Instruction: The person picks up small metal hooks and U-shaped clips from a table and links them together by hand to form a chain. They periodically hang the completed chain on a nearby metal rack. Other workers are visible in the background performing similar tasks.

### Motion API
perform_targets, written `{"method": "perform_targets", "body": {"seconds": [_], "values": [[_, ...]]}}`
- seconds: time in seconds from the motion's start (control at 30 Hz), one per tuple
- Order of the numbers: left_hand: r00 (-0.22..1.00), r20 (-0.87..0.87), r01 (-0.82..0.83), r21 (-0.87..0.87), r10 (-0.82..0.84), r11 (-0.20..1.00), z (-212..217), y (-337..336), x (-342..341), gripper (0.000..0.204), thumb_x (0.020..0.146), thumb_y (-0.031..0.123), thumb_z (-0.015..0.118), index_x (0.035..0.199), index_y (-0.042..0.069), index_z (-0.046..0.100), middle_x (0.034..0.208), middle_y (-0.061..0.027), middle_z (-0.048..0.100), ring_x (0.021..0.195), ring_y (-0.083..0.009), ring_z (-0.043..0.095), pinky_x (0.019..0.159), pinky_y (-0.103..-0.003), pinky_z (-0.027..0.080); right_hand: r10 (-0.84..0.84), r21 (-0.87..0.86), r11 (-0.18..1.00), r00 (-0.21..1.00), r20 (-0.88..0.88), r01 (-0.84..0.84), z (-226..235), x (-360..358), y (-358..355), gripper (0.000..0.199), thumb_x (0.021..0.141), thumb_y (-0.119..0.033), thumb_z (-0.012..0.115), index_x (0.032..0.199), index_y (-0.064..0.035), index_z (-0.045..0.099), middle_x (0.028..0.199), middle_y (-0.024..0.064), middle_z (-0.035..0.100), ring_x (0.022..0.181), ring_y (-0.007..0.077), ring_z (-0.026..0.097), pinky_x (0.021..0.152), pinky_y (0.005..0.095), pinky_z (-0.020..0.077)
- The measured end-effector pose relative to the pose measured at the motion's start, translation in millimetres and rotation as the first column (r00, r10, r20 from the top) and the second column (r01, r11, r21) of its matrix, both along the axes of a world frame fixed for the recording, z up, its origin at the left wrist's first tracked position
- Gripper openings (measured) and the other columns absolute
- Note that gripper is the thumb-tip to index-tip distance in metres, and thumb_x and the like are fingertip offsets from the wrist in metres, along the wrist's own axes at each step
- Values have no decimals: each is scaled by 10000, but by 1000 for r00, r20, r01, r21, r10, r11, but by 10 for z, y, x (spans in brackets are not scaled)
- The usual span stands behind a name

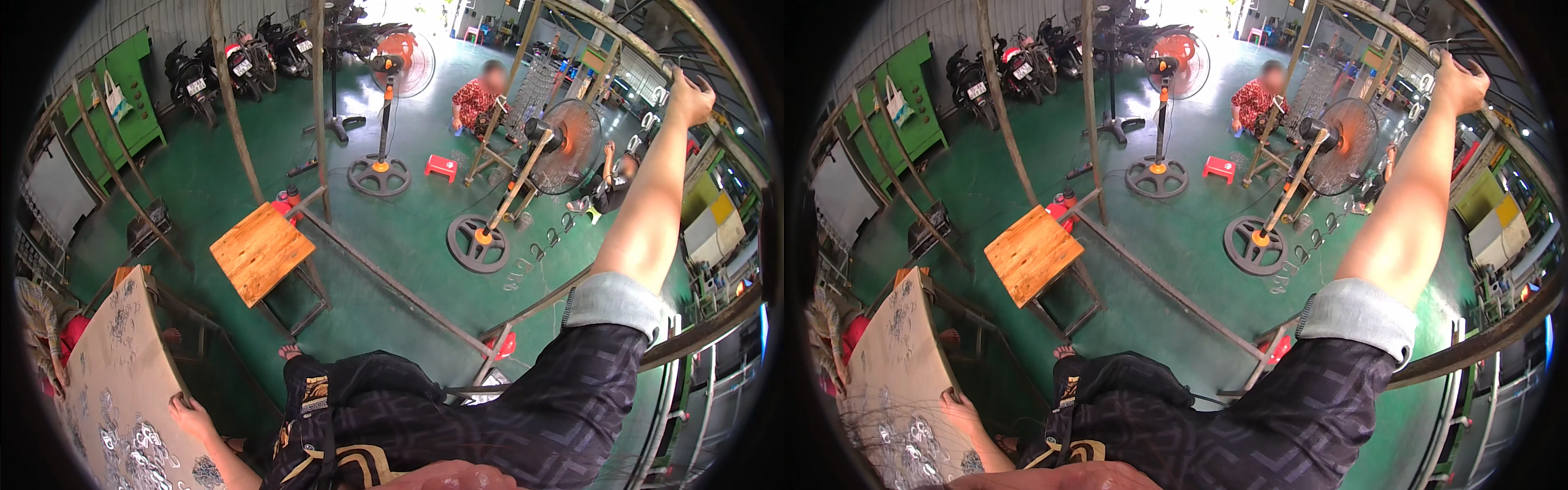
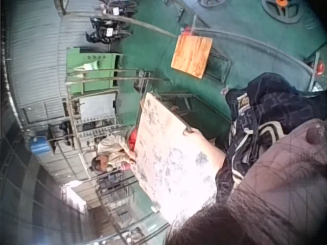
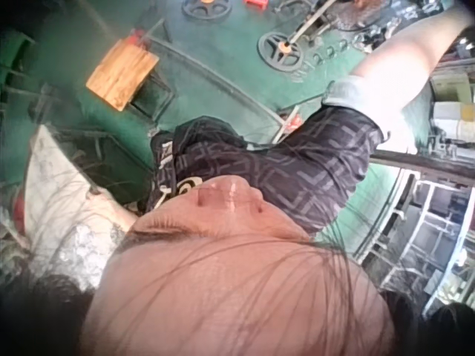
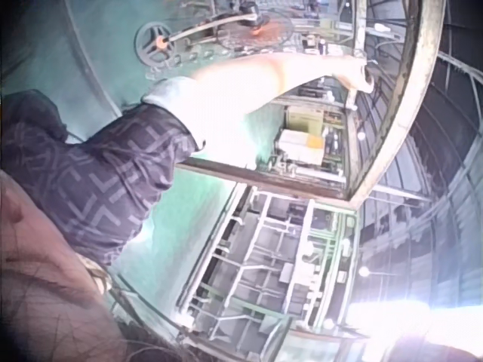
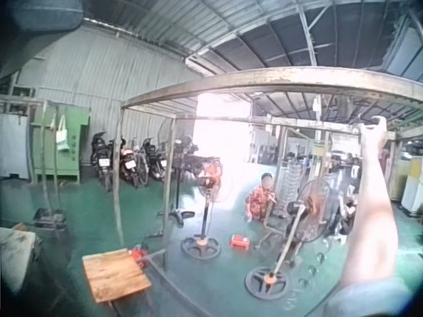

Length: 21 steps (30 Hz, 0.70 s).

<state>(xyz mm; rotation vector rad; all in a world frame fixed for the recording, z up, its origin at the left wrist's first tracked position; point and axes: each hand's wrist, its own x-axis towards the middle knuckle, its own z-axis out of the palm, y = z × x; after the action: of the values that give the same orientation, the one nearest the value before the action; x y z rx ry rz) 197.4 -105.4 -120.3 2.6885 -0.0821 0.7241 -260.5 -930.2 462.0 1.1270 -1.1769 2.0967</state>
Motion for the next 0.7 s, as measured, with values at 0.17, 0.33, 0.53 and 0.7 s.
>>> {"method": "perform_targets", "body": {"seconds": [0.17,0.33,0.53,0.7], "values": [[1000,-4,12,18,-11,1000,14,23,-9,344,756,6,637,1097,48,605,1139,-138,581,1077,-355,543,915,-448,441,68,-136,988,997,-21,-70,-167,46,101,778,571,-508,888,1079,10,606,806,24,746,957,218,674,961,325,443],[997,57,43,1,-42,999,52,-4,-38,324,746,12,661,1065,41,613,1101,-147,585,1022,-368,562,882,-453,457,236,-183,957,971,39,-225,-619,-66,421,764,652,-434,875,1144,69,578,930,172,713,877,236,690,833,328,529],[997,13,74,-5,-74,997,-17,11,18,355,766,3,638,1117,38,595,1153,-151,579,1073,-366,541,908,-463,438,298,1,954,953,53,-299,-2138,-1024,341,492,787,-345,777,1079,27,641,878,122,710,750,194,674,733,317,532],[997,27,70,7,-71,997,-65,80,15,360,762,2,640,1118,38,597,1152,-150,581,1075,-365,541,911,-462,436,-192,575,785,973,-129,231,-4373,-1495,322,345,796,-316,725,983,-27,704,933,165,715,826,331,681,788,412,516]]}}
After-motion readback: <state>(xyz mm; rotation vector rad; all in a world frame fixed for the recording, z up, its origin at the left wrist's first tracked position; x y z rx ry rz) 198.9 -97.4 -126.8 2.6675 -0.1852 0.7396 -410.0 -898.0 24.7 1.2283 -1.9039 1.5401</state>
